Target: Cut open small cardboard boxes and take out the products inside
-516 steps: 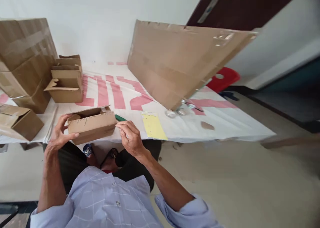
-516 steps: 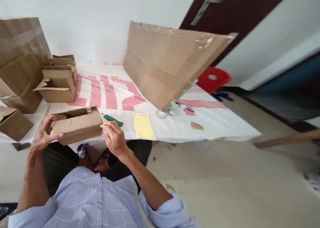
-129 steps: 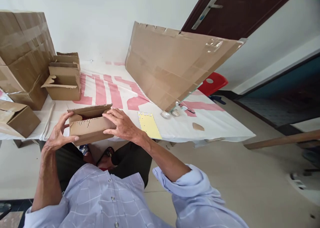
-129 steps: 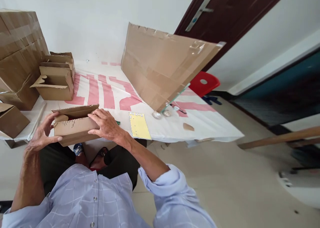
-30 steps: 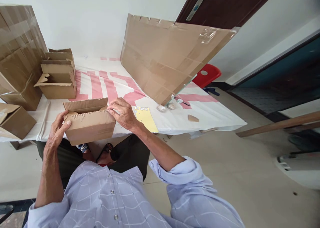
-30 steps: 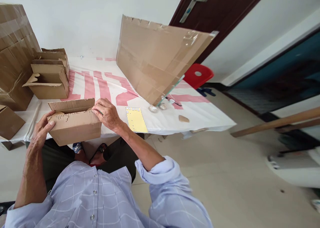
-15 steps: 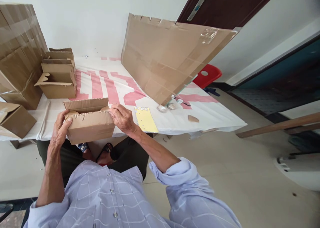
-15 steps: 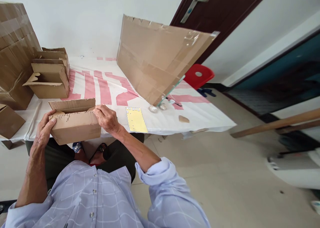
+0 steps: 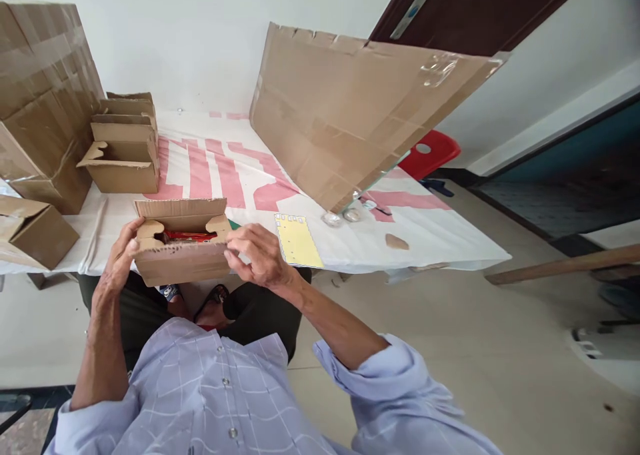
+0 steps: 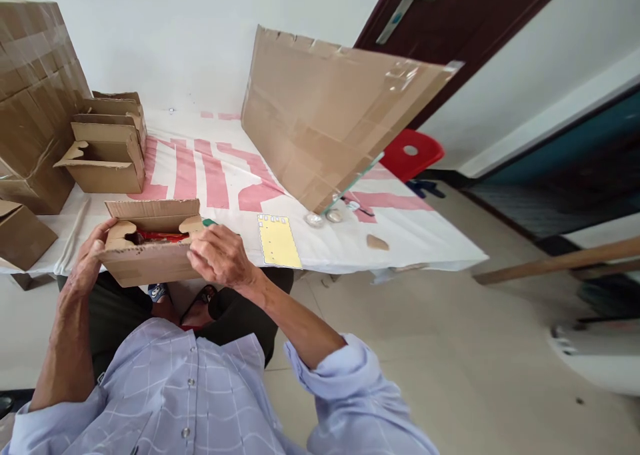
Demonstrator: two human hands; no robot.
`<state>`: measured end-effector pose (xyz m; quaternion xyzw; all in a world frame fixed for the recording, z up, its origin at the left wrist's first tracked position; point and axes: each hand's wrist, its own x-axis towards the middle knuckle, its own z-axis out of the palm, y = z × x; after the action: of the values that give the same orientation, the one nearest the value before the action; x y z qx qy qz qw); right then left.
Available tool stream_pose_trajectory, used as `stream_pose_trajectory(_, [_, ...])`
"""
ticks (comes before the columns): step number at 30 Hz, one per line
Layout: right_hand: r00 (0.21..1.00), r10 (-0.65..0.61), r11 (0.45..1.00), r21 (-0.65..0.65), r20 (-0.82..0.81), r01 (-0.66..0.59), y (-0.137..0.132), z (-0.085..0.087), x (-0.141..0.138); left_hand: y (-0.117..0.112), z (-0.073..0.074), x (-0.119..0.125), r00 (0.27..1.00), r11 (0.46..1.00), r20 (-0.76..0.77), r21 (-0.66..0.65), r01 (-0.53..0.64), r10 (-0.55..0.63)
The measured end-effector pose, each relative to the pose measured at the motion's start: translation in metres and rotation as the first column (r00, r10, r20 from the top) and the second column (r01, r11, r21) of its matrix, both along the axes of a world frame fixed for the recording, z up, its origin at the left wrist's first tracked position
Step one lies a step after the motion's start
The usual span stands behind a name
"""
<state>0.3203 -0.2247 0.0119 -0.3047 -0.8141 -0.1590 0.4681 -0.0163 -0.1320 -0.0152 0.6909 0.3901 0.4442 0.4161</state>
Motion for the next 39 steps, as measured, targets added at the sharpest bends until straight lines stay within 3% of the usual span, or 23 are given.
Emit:
stream_pose_trajectory(6, [0.984, 0.068, 0.99, -0.131, 0.165, -0.047, -0.038, 0.001, -0.015, -0.012, 0.011, -0.012, 0.988, 0.989, -0.076, -0.067, 0.133, -0.138])
stream_pose_trajectory(9, [0.987, 0.061, 0.965, -0.261, 0.15, -0.02, -0.035, 0.004, -0.019, -0.017, 0.013, -0.016, 0.978, 0.985, -0.126, -0.067, 0.158, -0.165])
stream_pose_trajectory(12, [0.978, 0.027, 0.898, -0.435, 0.207, 0.067, -0.014, 0.013, -0.026, -0.022, 0.015, -0.015, 0.975, 0.982, -0.126, -0.05, 0.18, -0.185])
stream_pose_trajectory(15, [0.893, 0.029, 0.807, -0.538, 0.448, 0.244, 0.015, 0.024, -0.037, -0.023, 0.015, -0.014, 0.971, 0.98, -0.135, -0.054, 0.191, -0.197])
stream_pose_trajectory(19, [0.703, 0.041, 0.712, -0.515, 0.71, 0.478, 0.043, 0.032, -0.055, -0.022, 0.013, -0.014, 0.967, 0.977, -0.139, -0.051, 0.206, -0.212])
stream_pose_trajectory(22, [0.628, 0.06, 0.709, -0.476, 0.776, 0.52, 0.05, 0.031, -0.063, -0.02, 0.009, -0.014, 0.967, 0.976, -0.134, -0.034, 0.215, -0.217])
stream_pose_trajectory(25, [0.604, 0.103, 0.697, -0.491, 0.79, 0.523, 0.052, 0.032, -0.068, -0.02, 0.006, -0.013, 0.971, 0.979, -0.128, -0.018, 0.203, -0.203])
stream_pose_trajectory(27, [0.621, 0.095, 0.663, -0.515, 0.778, 0.544, 0.053, 0.037, -0.069, -0.019, 0.006, -0.012, 0.971, 0.981, -0.14, -0.013, 0.195, -0.195])
stream_pose_trajectory(30, [0.709, 0.035, 0.644, -0.559, 0.704, 0.523, 0.056, 0.049, -0.066, -0.015, 0.007, -0.01, 0.973, 0.984, -0.148, -0.005, 0.178, -0.177])
stream_pose_trajectory(35, [0.874, -0.044, 0.696, -0.613, 0.484, 0.375, 0.066, 0.073, -0.05, 0.009, 0.008, -0.008, 0.986, 0.991, -0.112, 0.039, 0.13, -0.125])
stream_pose_trajectory(39, [0.962, -0.094, 0.76, -0.606, 0.258, 0.236, 0.08, 0.087, -0.032, 0.036, 0.013, -0.006, 0.99, 0.993, -0.085, 0.031, 0.117, -0.114])
